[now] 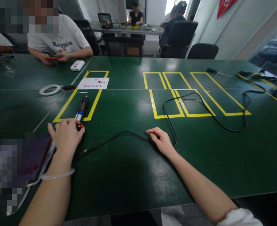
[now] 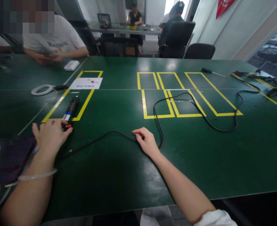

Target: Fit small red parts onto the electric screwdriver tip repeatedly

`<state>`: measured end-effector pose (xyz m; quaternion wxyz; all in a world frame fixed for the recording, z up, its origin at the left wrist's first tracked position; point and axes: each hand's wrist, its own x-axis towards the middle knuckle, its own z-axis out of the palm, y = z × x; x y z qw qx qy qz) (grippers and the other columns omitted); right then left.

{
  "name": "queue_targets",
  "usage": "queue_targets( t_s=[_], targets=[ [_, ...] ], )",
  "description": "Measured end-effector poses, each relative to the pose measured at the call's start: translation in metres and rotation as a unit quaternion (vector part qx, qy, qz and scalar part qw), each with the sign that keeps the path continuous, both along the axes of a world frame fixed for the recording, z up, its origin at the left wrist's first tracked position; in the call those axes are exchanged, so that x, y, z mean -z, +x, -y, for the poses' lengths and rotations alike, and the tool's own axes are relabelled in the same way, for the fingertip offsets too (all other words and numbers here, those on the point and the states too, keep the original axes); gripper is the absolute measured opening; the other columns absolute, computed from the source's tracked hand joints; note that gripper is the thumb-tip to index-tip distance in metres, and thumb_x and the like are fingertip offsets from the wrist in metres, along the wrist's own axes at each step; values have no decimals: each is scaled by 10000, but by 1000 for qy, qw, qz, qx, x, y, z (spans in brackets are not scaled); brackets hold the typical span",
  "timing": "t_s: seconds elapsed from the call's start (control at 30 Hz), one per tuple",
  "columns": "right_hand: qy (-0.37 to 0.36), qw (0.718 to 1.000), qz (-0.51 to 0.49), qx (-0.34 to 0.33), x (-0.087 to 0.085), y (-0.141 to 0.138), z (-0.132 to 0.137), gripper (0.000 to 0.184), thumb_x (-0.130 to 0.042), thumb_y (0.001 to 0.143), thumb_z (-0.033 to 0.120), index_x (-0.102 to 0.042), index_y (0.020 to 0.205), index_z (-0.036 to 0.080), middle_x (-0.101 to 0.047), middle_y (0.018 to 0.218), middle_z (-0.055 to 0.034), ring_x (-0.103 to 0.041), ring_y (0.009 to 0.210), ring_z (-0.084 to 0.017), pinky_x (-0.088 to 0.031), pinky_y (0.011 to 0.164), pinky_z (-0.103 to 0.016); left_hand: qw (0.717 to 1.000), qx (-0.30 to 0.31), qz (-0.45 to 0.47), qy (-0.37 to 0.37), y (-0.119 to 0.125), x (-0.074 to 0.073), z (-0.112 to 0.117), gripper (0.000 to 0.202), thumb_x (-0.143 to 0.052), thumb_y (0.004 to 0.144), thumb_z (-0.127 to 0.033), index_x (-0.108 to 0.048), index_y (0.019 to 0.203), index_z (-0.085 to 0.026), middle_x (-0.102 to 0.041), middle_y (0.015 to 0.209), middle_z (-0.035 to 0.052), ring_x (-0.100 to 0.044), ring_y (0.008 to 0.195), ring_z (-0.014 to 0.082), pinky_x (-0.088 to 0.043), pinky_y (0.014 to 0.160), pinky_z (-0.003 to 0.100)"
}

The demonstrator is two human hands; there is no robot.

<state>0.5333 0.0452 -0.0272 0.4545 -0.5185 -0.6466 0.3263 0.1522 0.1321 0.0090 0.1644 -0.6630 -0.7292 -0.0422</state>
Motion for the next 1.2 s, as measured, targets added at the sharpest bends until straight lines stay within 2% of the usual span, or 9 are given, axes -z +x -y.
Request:
queue_targets(
  t_s=[0.17, 0.27, 0.37, 0.47, 0.57, 0.73, 0.93, 1.0, 1.2],
  targets=[
    [0, 1000, -4, 0, 0, -1, 0, 224, -508, 905, 159, -706, 994, 213, -688, 957, -49, -643, 910, -173, -495, 758, -293, 998, -7, 52, 23, 19, -15, 4, 403, -417, 908, -439, -645, 1013, -124, -648, 1052, 127, -558, 1001, 303, -324, 1017, 549],
    [-1, 1000, -8, -4, 0, -2, 0, 223, -508, 907, 165, -704, 999, 217, -690, 958, -49, -645, 908, -173, -498, 754, -295, 974, 64, 219, 8, 53, -24, 9, 432, -420, 914, -447, -629, 1146, -148, -670, 1066, 110, -607, 986, 262, -433, 941, 432],
    [-1, 1000, -5, -6, -1, -3, 1, 221, -507, 909, 168, -702, 1001, 218, -690, 956, -46, -644, 910, -171, -497, 754, -291, 859, 194, 461, -113, 100, -24, 17, 414, -484, 889, -434, -628, 1169, -165, -699, 1047, 83, -654, 939, 202, -488, 897, 348],
    [6, 1000, -2, -14, -3, -3, 2, 226, -505, 911, 167, -694, 1025, 217, -683, 949, -43, -640, 904, -165, -494, 753, -283, 729, 242, 596, -235, 144, -16, 27, 421, -596, 827, -402, -597, 1153, -135, -708, 994, 96, -677, 889, 190, -521, 845, 345],
    [13, 999, -9, -35, -4, -3, 4, 257, -532, 897, 158, -657, 1113, 216, -668, 966, -45, -631, 873, -153, -497, 750, -278, 670, 251, 638, -284, 170, -7, 36, 368, -643, 803, -360, -598, 1089, -133, -710, 982, 96, -676, 891, 184, -521, 824, 332],
    [14, 997, -7, -71, -2, -6, 5, 340, -614, 862, 170, -592, 1195, 233, -653, 1025, -47, -610, 886, -158, -500, 752, -283, 660, 272, 624, -317, 181, 5, 47, 338, -582, 859, -378, -636, 1109, -157, -706, 1042, 94, -652, 904, 181, -510, 777, 317],
    [6, 998, 7, -65, -4, -8, 6, 158, -610, 883, 229, -641, 1038, 212, -658, 939, -38, -602, 788, -150, -483, 685, -273, 635, 275, 647, -320, 183, 10, 52, 304, -616, 839, -344, -549, 1071, -158, -675, 970, 77, -646, 890, 164, -506, 729, 275],
    [-11, 998, -14, -57, -4, -8, 5, 154, -611, 888, 260, -643, 1029, 205, -662, 914, -37, -601, 764, -147, -478, 662, -266, 650, 293, 632, -303, 183, 9, 54, 315, -629, 833, -332, -544, 1086, -164, -670, 996, 77, -643, 878, 155, -510, 745, 276],
    [-85, 992, -75, -51, -3, -6, 1, 174, -629, 876, 341, -656, 934, 179, -667, 792, -18, -596, 691, -137, -452, 609, -247, 748, 378, 502, -215, 183, 1, 60, 209, -568, 874, -240, -599, 1077, -204, -678, 1010, 27, -641, 894, 140, -504, 819, 276]
  ],
)
